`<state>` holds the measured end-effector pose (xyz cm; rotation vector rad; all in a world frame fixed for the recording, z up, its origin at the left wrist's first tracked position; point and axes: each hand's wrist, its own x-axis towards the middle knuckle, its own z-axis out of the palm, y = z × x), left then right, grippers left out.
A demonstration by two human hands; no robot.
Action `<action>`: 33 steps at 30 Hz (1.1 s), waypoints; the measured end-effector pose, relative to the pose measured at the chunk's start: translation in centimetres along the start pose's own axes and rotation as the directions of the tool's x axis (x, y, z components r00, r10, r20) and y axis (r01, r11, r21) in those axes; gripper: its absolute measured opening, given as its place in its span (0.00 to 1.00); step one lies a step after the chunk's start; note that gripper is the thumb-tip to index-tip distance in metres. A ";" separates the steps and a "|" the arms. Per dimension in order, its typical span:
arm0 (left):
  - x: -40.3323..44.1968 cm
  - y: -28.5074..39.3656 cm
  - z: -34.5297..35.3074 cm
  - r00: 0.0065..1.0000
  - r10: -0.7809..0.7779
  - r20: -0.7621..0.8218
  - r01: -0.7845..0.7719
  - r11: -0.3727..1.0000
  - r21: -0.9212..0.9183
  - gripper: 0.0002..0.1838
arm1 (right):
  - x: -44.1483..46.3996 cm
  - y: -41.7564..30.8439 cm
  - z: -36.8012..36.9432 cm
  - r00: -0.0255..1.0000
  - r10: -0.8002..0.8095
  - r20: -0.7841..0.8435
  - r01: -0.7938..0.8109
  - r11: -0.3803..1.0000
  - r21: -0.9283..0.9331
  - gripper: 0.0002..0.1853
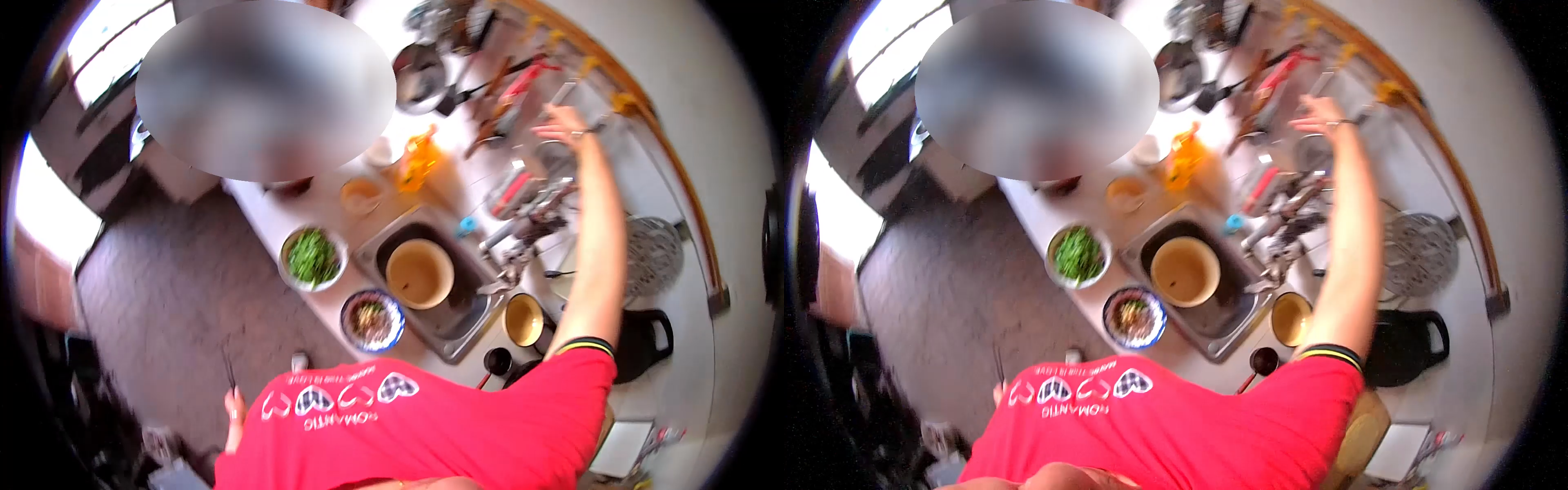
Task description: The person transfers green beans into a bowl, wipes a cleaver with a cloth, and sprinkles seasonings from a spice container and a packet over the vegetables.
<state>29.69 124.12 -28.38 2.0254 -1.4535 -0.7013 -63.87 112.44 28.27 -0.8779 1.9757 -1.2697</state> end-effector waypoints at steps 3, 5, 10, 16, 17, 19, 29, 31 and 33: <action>1.0 2.2 -1.3 0.959 -0.174 0.224 0.206 0.970 -0.126 0.18 | -2.4 -0.9 -0.2 0.997 0.001 -0.078 -0.010 0.993 -0.114 0.40; 2.7 1.5 -0.4 0.953 -0.226 0.201 0.271 0.932 -0.239 0.19 | -3.1 -1.9 -2.0 0.969 -0.109 -0.222 0.026 0.937 -0.348 0.26; 6.6 9.1 0.7 0.983 -0.091 0.162 0.125 0.970 -0.210 0.19 | -20.3 -3.0 5.6 0.430 -0.836 -0.342 0.434 0.523 -0.734 0.14; 6.6 24.9 1.2 0.718 0.127 0.684 0.285 0.843 -0.456 0.08 | -31.5 12.0 27.2 0.721 -0.649 -0.242 0.586 0.758 -0.287 0.07; 7.0 25.9 1.8 0.636 0.170 0.753 0.243 0.882 -0.405 0.09 | -31.9 14.8 31.2 0.831 -0.550 -0.087 0.517 0.821 -0.243 0.08; 7.4 29.0 1.9 0.380 0.195 0.904 0.282 0.907 -0.314 0.08 | -32.8 18.4 38.5 0.851 -0.480 0.212 0.520 0.720 -0.459 0.14; 9.2 34.0 3.6 -0.344 0.290 0.893 0.111 0.957 -0.269 0.14 | -35.1 24.5 56.0 0.844 -0.500 0.195 0.452 0.467 -0.760 0.08; 10.9 34.0 3.9 -0.364 0.263 0.894 0.144 0.964 -0.224 0.18 | -35.5 24.1 56.0 0.870 -0.484 0.098 0.373 0.514 -0.772 0.05; 13.0 33.4 5.2 -0.274 0.291 0.916 0.223 0.946 -0.234 0.19 | -36.3 24.4 55.8 0.888 -0.456 -0.054 0.269 0.613 -0.743 0.07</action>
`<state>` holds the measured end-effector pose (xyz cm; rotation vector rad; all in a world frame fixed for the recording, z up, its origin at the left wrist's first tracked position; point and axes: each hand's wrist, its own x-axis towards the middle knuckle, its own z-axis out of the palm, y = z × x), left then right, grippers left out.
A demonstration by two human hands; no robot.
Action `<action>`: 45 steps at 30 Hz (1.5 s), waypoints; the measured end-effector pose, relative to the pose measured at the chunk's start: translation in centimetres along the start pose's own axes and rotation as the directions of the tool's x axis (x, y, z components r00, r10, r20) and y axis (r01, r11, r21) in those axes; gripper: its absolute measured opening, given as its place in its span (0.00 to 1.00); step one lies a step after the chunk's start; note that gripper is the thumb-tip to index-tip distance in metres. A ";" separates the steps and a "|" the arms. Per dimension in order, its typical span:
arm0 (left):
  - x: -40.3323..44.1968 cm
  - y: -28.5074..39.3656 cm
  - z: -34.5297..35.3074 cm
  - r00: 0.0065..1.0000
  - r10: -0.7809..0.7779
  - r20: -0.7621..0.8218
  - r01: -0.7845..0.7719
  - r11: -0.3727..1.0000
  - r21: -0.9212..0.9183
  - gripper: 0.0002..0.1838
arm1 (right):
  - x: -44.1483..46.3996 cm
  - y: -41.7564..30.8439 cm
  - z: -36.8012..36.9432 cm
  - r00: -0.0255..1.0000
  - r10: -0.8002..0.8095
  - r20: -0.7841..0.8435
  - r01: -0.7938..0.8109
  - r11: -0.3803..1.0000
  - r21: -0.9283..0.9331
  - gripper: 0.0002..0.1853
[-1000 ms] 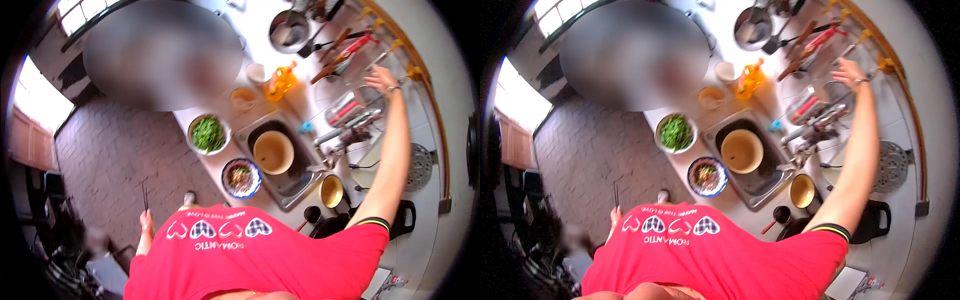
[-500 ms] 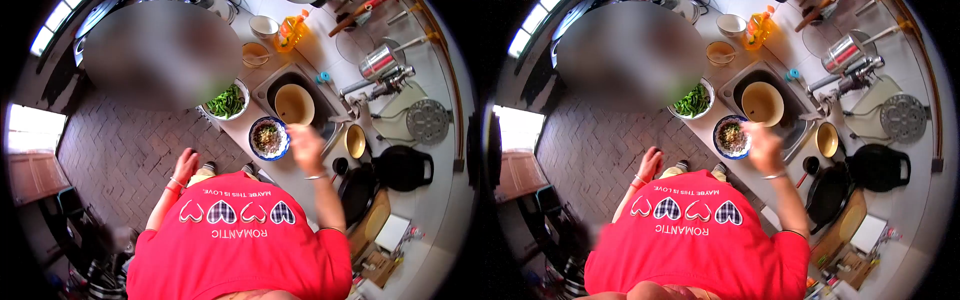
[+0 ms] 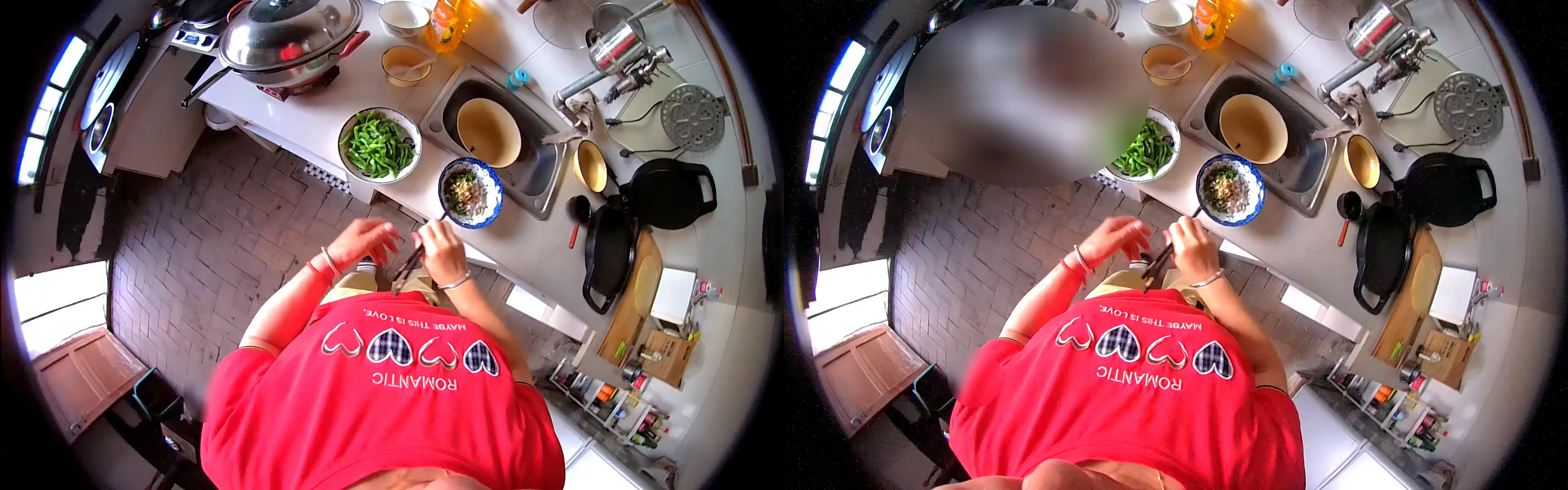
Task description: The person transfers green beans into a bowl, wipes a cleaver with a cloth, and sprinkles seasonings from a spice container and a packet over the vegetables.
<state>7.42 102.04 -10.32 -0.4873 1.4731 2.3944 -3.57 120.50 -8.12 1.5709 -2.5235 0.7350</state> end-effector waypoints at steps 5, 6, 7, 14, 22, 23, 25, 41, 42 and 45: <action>3.1 -1.1 -6.9 0.817 0.287 -0.500 -0.052 0.900 0.433 0.06 | -2.2 0.1 -3.4 0.937 0.275 -0.217 -0.264 0.961 0.082 0.05; 4.0 -1.0 -7.1 0.767 0.448 -0.460 -0.097 0.789 0.607 0.05 | -2.9 0.1 -3.7 0.902 0.364 -0.232 -0.344 0.931 0.123 0.04; 4.9 -1.0 -7.1 0.711 0.589 -0.385 -0.126 0.645 0.753 0.04 | -3.6 0.4 -4.1 0.895 0.381 -0.232 -0.342 0.920 0.193 0.03; 12.3 -0.5 -6.2 0.759 0.629 0.169 -0.113 -0.128 0.985 0.09 | -8.3 2.6 -4.7 0.760 0.575 -0.303 -0.519 0.818 0.249 0.12; 15.7 1.3 -7.7 0.767 0.456 0.451 -0.255 -0.429 0.867 0.02 | -12.7 4.1 -6.8 0.437 0.879 -0.192 -0.664 0.459 0.591 0.14; 15.7 1.5 -7.8 0.755 0.469 0.458 -0.267 -0.419 0.868 0.02 | -13.1 4.1 -7.0 0.411 0.889 -0.200 -0.660 0.442 0.607 0.15; 14.5 2.8 -6.5 0.749 0.590 0.301 -0.197 -0.236 0.952 0.02 | -14.1 4.3 -7.1 0.378 0.903 -0.205 -0.674 0.420 0.607 0.17; 7.0 8.5 -1.7 0.828 0.501 -0.252 -0.557 0.675 -0.485 0.03 | -12.5 7.2 -5.6 0.468 0.883 -0.038 -0.507 0.304 0.806 0.19; 4.2 10.8 1.6 0.794 0.575 -0.199 -0.595 0.667 -0.449 0.06 | -12.6 7.4 -5.6 0.475 0.879 -0.034 -0.495 0.299 0.816 0.19; -4.8 16.6 8.4 0.705 0.699 0.120 -0.610 0.683 -0.402 0.11 | -12.1 7.3 -5.8 0.478 0.877 -0.050 -0.498 0.317 0.807 0.19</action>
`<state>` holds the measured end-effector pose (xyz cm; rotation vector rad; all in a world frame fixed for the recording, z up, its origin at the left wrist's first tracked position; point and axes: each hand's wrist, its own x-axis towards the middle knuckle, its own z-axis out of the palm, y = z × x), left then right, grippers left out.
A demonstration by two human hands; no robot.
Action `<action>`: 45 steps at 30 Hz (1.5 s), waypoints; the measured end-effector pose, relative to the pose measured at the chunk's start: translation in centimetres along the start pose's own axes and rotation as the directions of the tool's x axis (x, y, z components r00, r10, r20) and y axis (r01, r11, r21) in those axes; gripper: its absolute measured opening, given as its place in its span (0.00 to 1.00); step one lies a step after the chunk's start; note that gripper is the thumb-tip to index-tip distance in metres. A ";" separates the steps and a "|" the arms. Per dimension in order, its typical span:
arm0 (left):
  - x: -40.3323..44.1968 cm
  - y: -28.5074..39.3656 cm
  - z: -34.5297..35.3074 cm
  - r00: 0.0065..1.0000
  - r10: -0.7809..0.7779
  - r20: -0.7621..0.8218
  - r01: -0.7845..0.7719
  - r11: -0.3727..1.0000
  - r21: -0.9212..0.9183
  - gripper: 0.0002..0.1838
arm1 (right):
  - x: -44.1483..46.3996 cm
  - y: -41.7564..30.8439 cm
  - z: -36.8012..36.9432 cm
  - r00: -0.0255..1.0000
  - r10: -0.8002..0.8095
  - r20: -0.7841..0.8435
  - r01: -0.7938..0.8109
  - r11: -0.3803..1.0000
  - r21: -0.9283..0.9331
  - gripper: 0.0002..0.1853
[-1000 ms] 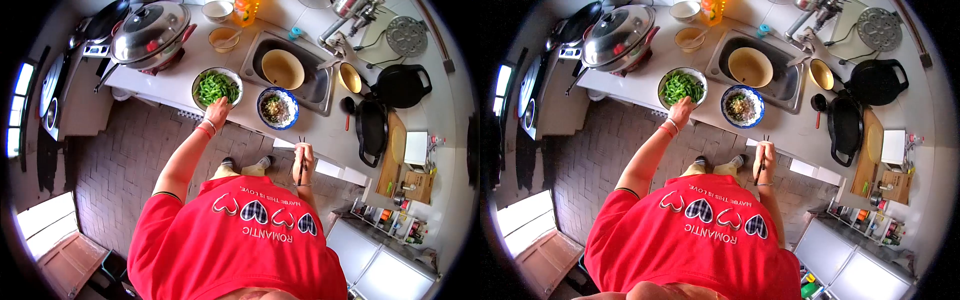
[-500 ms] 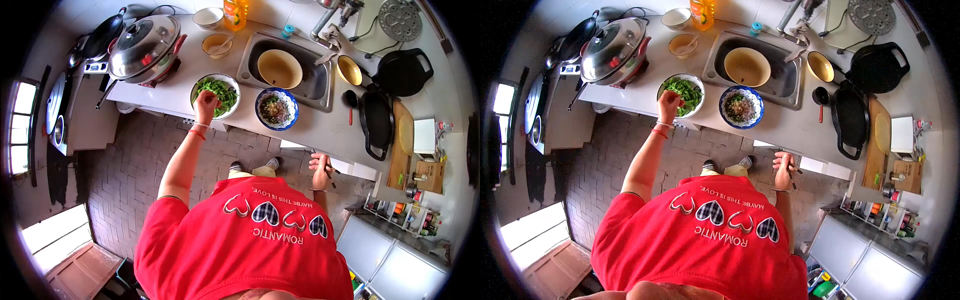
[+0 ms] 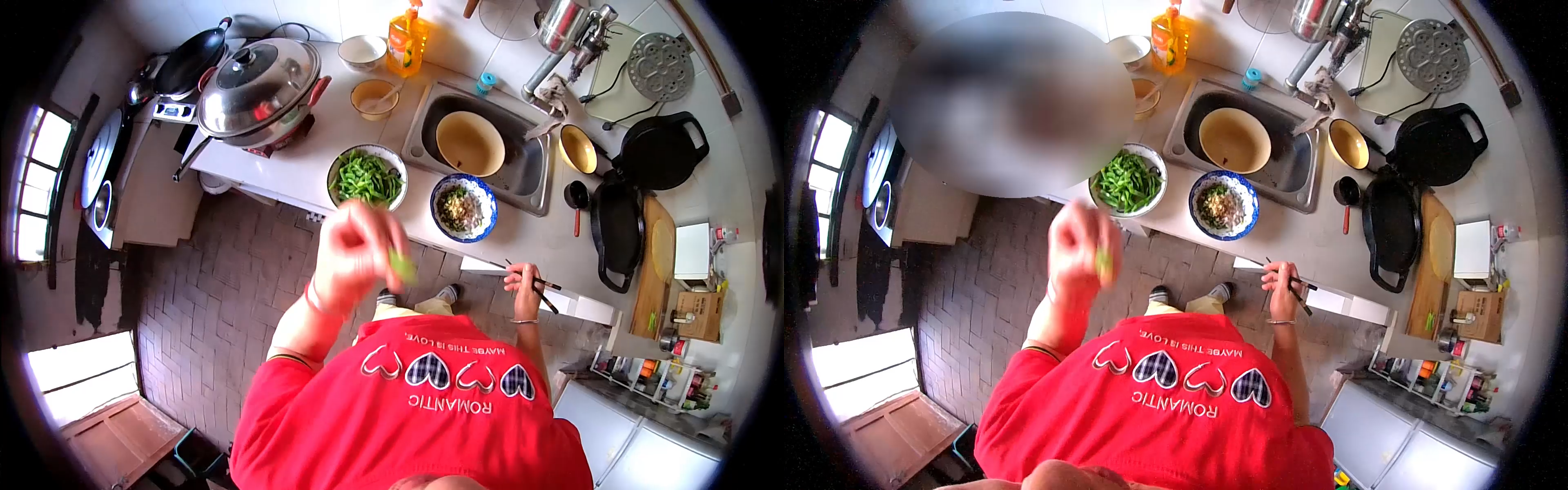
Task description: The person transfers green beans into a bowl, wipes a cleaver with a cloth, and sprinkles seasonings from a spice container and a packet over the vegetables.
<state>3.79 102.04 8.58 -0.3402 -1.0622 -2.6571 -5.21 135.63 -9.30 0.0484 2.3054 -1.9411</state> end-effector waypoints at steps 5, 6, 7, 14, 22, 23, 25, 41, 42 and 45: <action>1.4 5.4 6.3 0.619 0.305 0.723 -0.224 0.952 -0.210 0.05 | 0.2 -0.6 0.4 1.000 0.017 0.004 -0.017 1.000 0.000 0.19; 1.3 5.8 7.1 0.591 0.367 0.718 -0.274 0.929 -0.249 0.05 | 0.0 -0.6 0.6 1.000 0.025 0.003 -0.025 1.000 0.002 0.19; 1.4 6.3 7.6 0.603 0.361 0.712 -0.289 0.930 -0.227 0.04 | -0.1 -0.7 0.9 1.000 0.017 0.005 -0.017 1.000 0.008 0.19; 0.0 3.6 5.4 0.737 0.452 0.504 -0.400 0.891 -0.213 0.06 | -1.4 0.1 0.2 0.998 0.027 -0.059 -0.030 0.998 -0.053 0.20; -5.2 -9.4 -18.7 0.738 -0.098 -0.668 0.498 0.748 0.440 0.11 | -4.0 2.4 -5.4 0.955 0.104 -0.278 -0.103 0.994 0.020 0.22; -6.6 -11.3 -22.2 0.718 -0.081 -0.691 0.525 0.714 0.463 0.11 | -4.4 3.2 -6.1 0.946 0.146 -0.290 -0.132 0.989 0.065 0.23; -8.3 -14.0 -29.1 0.642 -0.091 -0.762 0.615 0.654 0.440 0.17 | -5.5 4.2 -7.1 0.920 0.181 -0.348 -0.162 0.983 0.084 0.22; -3.7 -16.7 -35.5 0.503 -0.172 -0.847 0.611 0.764 0.208 0.16 | -20.8 11.2 -13.6 0.679 0.369 -0.635 -0.393 0.913 0.110 0.25; -3.4 -16.7 -34.5 0.517 -0.181 -0.837 0.599 0.775 0.202 0.17 | -21.0 11.2 -14.1 0.687 0.378 -0.621 -0.381 0.915 0.136 0.25; -2.5 -15.8 -31.5 0.518 -0.181 -0.836 0.567 0.804 0.177 0.21 | -21.5 12.7 -15.3 0.711 0.369 -0.599 -0.329 0.927 0.181 0.25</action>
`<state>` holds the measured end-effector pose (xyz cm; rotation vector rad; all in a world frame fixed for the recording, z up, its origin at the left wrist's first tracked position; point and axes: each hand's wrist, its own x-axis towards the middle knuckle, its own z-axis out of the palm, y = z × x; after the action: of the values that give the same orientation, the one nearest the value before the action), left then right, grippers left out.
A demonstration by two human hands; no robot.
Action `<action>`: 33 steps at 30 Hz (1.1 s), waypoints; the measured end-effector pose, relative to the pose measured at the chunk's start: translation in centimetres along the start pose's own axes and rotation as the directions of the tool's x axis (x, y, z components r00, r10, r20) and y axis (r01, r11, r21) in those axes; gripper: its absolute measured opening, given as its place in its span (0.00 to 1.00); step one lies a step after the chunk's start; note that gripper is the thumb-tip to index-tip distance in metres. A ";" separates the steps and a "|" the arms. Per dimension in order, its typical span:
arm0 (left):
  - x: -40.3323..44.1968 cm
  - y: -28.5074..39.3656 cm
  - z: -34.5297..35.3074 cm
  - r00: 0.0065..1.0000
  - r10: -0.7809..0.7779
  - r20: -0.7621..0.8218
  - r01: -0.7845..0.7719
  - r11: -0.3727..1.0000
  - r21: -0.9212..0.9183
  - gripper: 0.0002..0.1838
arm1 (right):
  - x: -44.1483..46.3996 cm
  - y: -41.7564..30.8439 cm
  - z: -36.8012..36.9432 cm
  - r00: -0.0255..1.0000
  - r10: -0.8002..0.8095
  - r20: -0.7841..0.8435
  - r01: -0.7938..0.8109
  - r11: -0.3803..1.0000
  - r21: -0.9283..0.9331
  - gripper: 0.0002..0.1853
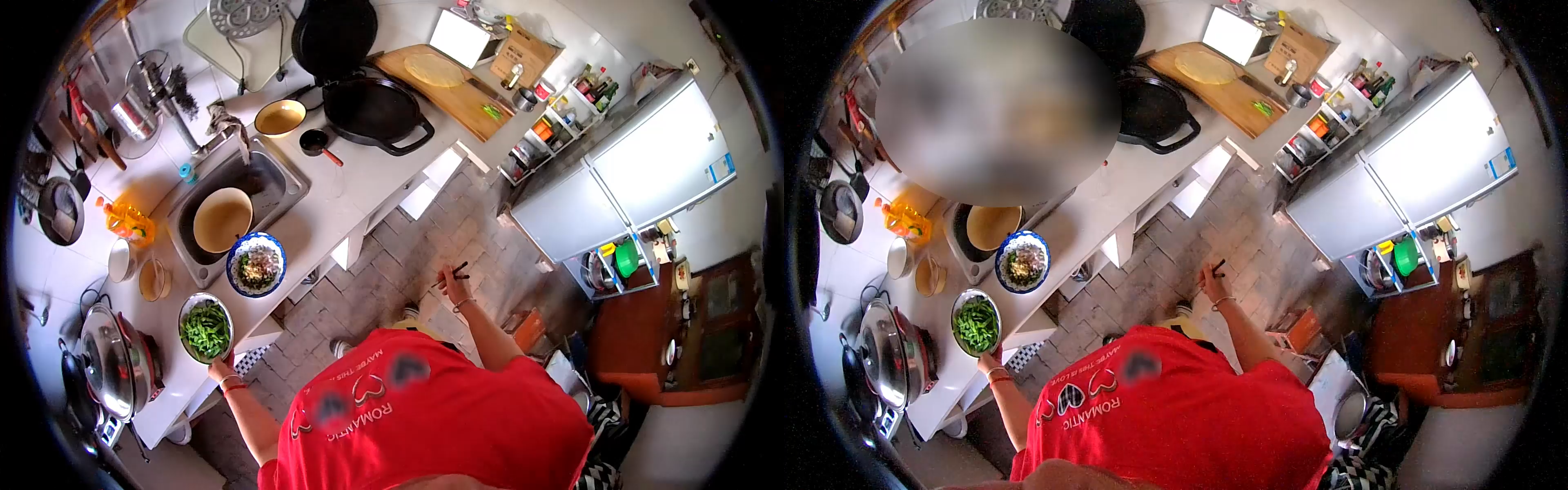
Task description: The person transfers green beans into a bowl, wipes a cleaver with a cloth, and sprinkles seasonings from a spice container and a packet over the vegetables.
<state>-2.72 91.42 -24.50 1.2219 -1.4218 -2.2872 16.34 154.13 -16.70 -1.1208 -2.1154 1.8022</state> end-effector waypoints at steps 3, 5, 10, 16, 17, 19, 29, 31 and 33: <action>-0.9 -0.2 0.2 0.994 0.085 -0.061 -0.087 0.996 -0.018 0.22 | 2.0 1.5 -1.3 0.997 -0.073 -0.009 0.073 0.997 0.005 0.25; -1.9 -0.3 -0.2 0.995 0.089 -0.050 -0.088 0.996 0.035 0.21 | 1.4 1.3 -3.2 0.997 -0.073 -0.005 0.073 0.997 -0.001 0.24; -7.9 -1.5 -1.2 0.979 0.162 -0.126 -0.147 0.982 0.118 0.21 | 1.9 7.3 -11.0 0.963 0.164 -0.213 -0.131 0.978 0.160 0.25; -19.3 -4.1 2.6 0.980 0.192 0.047 -0.194 0.979 0.064 0.22 | 4.7 13.8 -22.9 0.873 0.371 -0.316 -0.238 0.890 0.389 0.23; -21.6 -4.6 4.4 0.980 0.188 0.065 -0.193 0.978 0.073 0.22 | 5.3 15.0 -24.6 0.865 0.387 -0.320 -0.233 0.874 0.425 0.23; -24.0 -6.3 6.8 0.968 0.185 0.171 -0.209 0.968 0.136 0.18 | 7.3 17.2 -27.8 0.869 0.395 -0.299 -0.254 0.873 0.417 0.24; -41.3 -17.9 29.3 0.768 -0.066 0.637 -0.117 0.964 0.241 0.16 | 13.9 15.4 -34.2 0.891 0.060 -0.451 -0.087 0.995 -0.039 0.20; -44.5 -19.8 34.1 0.707 -0.133 0.695 -0.118 0.946 0.301 0.15 | 15.6 15.6 -33.8 0.907 -0.095 -0.410 0.035 0.988 -0.151 0.17; -46.0 -22.4 38.8 0.630 -0.178 0.756 -0.119 0.940 0.321 0.15 | 17.3 14.3 -32.9 0.927 -0.042 -0.373 0.123 0.973 0.195 0.16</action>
<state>4.58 153.43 -9.76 0.2087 -2.1490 -2.8322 28.39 190.74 -26.70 -1.1825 -1.6847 1.5878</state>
